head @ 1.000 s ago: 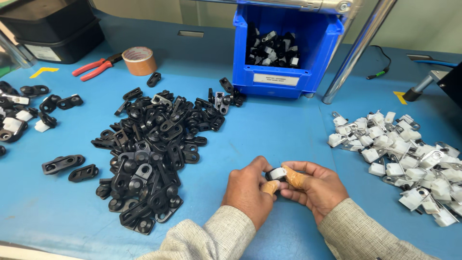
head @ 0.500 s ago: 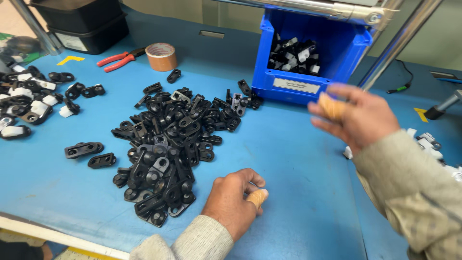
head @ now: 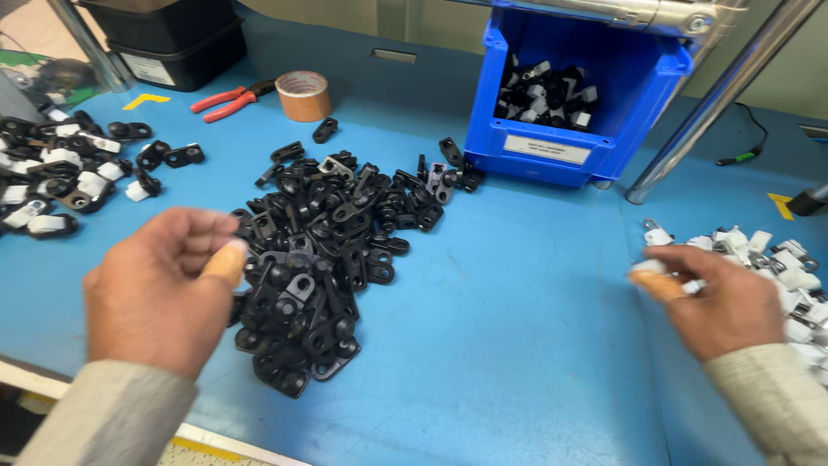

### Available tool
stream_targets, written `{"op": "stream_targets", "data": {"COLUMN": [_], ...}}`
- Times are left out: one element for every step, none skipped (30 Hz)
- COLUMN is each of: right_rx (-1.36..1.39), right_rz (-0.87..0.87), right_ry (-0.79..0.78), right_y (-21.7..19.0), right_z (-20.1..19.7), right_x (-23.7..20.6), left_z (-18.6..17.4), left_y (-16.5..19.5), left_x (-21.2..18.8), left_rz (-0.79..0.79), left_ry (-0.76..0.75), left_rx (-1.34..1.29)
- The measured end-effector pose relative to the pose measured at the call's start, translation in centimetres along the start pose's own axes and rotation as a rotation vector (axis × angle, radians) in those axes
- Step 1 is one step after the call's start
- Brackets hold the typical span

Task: The person picks a black plastic bracket from a pile on the workbench, presses a white plastic component into it by hand to snap the parts together, and places the assembled part into a blue bin. They repeat this assembly cycle one part at a time throughout the episode.

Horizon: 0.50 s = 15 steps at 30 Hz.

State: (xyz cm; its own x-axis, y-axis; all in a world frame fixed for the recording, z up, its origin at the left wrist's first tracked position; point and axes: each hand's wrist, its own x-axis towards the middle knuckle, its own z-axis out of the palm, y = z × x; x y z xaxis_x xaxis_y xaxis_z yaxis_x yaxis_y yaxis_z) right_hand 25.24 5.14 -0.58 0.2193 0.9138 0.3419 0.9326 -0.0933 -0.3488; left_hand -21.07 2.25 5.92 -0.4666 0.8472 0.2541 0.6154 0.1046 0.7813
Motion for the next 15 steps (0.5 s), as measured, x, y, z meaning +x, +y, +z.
{"op": "stream_targets", "data": {"right_rx": [0.145, 0.098, 0.052, 0.004, 0.027, 0.050, 0.072, 0.085, 0.100, 0.118, 0.123, 0.126, 0.127, 0.166, 0.207], "right_rz": [0.042, -0.003, -0.051, -0.094, -0.062, -0.033, -0.002, 0.026, 0.054, 0.079, 0.075, 0.076, 0.078, 0.092, 0.105], "right_ry": [0.003, -0.023, -0.050, -0.076, -0.076, -0.077, -0.078, -0.089, -0.102, -0.116, -0.125, -0.129, -0.133, -0.123, -0.114], "right_y": [-1.1, -2.2, -3.3, -3.9, -4.2, -4.4, -4.5, -4.6, -4.5, -4.5, -4.4, -4.4, -4.4, -4.4, -4.4], "right_z": [0.3, 1.1, 1.9, 2.4, 2.6, 2.8, 3.0, 3.1, 3.1, 3.1, 3.1, 3.1, 3.1, 3.2, 3.4], "right_x": [-0.8, -1.6, -2.5, -3.3, -3.6, -3.8, -4.0, -4.0, -4.0, -3.8, -3.8, -3.7, -3.8, -3.9, -4.1], "left_z": [0.1, 0.0, -0.1, 0.1, 0.4, 0.4, 0.3, 0.3, 0.3, 0.2, 0.2, 0.4, 0.4, 0.3, 0.1], "left_y": [-0.1, -0.3, -0.5, -0.6, -0.7, -0.9, -1.0, -1.0, -1.0, -1.1, -1.1, -1.0, -1.0, -1.0, -1.1], "left_x": [-0.2, -0.8, -1.3, -1.7, -2.2, -2.6, -2.6, -2.4, -2.3, -2.2, -2.0, -1.9, -1.7, -1.5, -1.4], "left_rz": [-0.022, -0.047, -0.075, -0.085, -0.095, -0.106, -0.069, -0.029, 0.012, -0.061, -0.134, -0.202, -0.210, -0.221, -0.233], "left_ry": [-0.037, -0.066, -0.092, -0.096, -0.098, -0.098, -0.097, -0.100, -0.103, -0.149, -0.193, -0.241, -0.231, -0.217, -0.200], "left_rx": [0.048, 0.099, 0.150, 0.162, 0.175, 0.187, 0.221, 0.253, 0.286, 0.327, 0.368, 0.406, 0.389, 0.373, 0.358]}}
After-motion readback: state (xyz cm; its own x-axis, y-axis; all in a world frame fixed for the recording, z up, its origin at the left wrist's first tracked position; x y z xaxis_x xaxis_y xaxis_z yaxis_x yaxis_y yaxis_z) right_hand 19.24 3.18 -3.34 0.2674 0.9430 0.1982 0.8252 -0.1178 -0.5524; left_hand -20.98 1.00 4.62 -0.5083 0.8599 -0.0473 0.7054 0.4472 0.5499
